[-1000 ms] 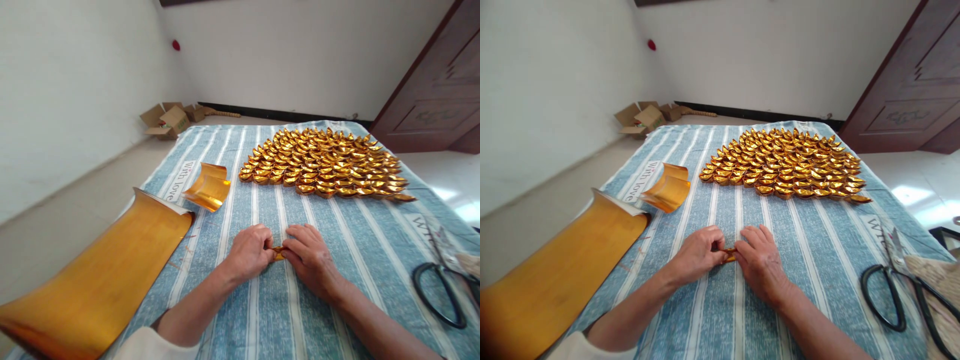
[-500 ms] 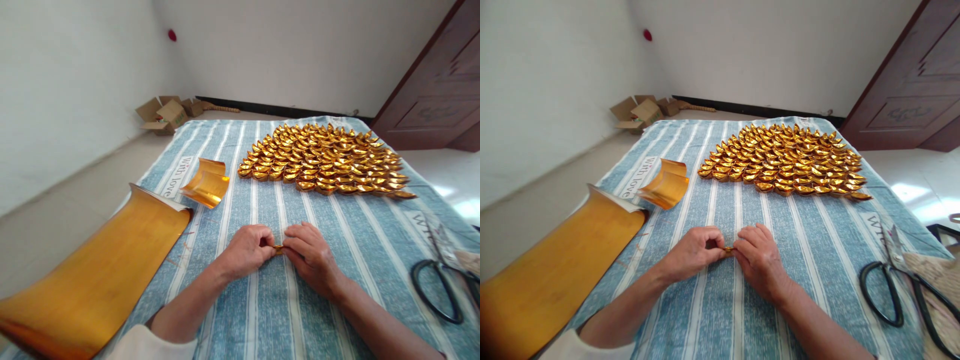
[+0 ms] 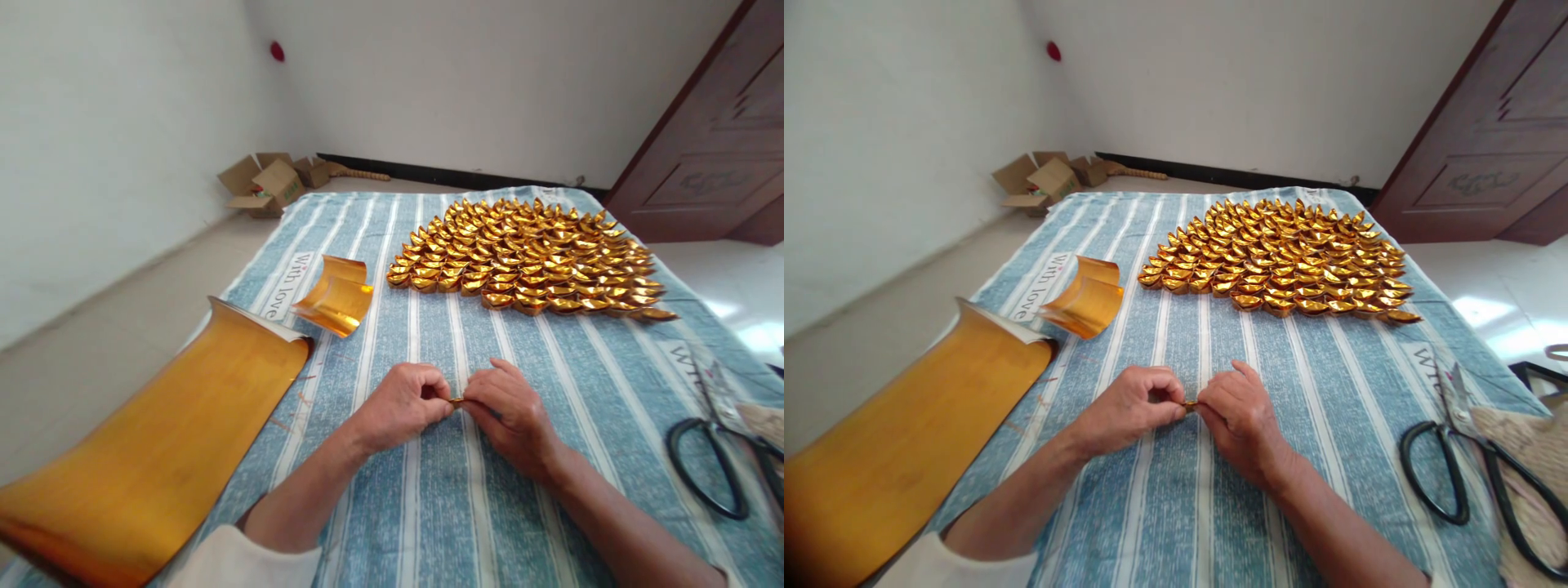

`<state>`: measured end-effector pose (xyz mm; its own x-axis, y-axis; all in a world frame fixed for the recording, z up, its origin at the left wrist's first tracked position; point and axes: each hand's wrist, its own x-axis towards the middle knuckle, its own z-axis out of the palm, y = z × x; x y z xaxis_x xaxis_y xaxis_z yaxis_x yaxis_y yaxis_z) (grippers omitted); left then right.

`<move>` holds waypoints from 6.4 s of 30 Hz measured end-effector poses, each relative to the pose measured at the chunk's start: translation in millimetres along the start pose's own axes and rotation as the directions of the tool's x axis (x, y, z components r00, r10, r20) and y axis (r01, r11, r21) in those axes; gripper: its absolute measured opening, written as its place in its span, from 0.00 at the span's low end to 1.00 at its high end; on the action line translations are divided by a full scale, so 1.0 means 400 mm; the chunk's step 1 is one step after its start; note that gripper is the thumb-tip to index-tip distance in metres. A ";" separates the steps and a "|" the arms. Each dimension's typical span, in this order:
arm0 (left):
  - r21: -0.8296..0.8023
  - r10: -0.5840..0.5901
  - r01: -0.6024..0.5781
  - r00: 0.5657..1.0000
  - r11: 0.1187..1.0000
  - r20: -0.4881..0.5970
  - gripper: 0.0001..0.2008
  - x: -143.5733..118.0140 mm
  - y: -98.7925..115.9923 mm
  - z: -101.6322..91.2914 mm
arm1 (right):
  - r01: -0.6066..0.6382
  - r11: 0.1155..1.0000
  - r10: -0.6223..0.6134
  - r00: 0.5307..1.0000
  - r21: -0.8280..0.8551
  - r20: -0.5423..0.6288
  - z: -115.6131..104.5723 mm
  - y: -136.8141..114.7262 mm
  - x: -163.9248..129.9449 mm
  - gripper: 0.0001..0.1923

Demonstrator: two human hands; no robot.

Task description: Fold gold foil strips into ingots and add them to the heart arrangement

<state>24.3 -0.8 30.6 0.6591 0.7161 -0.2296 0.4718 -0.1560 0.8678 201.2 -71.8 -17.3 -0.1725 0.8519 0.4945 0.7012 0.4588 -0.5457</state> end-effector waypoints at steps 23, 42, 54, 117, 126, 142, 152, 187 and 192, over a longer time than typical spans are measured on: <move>-0.372 -0.155 0.185 0.982 0.910 0.110 0.08 0.019 -0.024 -0.005 | -0.155 0.974 0.140 0.986 0.166 0.094 -0.010 -0.005 0.021 0.09; -0.575 -0.187 0.160 0.982 0.802 0.013 0.14 0.020 -0.018 -0.009 | -0.495 0.762 0.448 0.869 0.418 0.212 -0.034 -0.008 0.035 0.07; -0.657 -0.203 0.212 0.975 0.724 0.091 0.15 0.018 -0.038 -0.009 | -0.683 0.445 0.616 0.703 0.579 0.356 -0.034 -0.011 0.041 0.08; -0.608 -0.112 0.077 0.993 0.791 -0.021 0.08 0.016 -0.025 0.020 | -0.715 0.431 0.600 0.683 0.551 0.417 -0.042 -0.009 0.042 0.09; -0.609 -0.128 0.091 0.992 0.788 -0.018 0.10 0.015 -0.017 0.022 | -0.696 0.494 0.589 0.709 0.521 0.389 -0.043 -0.010 0.044 0.08; -0.658 -0.133 0.079 0.991 0.749 -0.033 0.13 0.014 -0.018 0.024 | -0.688 0.521 0.584 0.719 0.506 0.376 -0.042 -0.005 0.042 0.07; -0.639 -0.157 0.053 0.982 0.768 -0.109 0.12 0.018 -0.013 0.032 | -0.672 0.571 0.557 0.739 0.471 0.379 -0.041 0.009 0.040 0.07; -0.612 -0.209 0.135 0.977 0.779 -0.051 0.07 0.029 -0.007 0.043 | -0.690 0.536 0.572 0.720 0.486 0.393 -0.045 0.002 0.042 0.07; -0.641 -0.190 0.119 0.981 0.758 -0.043 0.08 0.027 0.005 0.052 | -0.692 0.531 0.581 0.717 0.489 0.385 -0.038 0.004 0.038 0.09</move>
<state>44.7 -7.5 20.7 0.5313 0.7615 -0.3712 0.0606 0.4029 0.9133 210.2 -61.8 -0.3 0.0170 0.9747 -0.2228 0.1537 -0.2227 -0.9627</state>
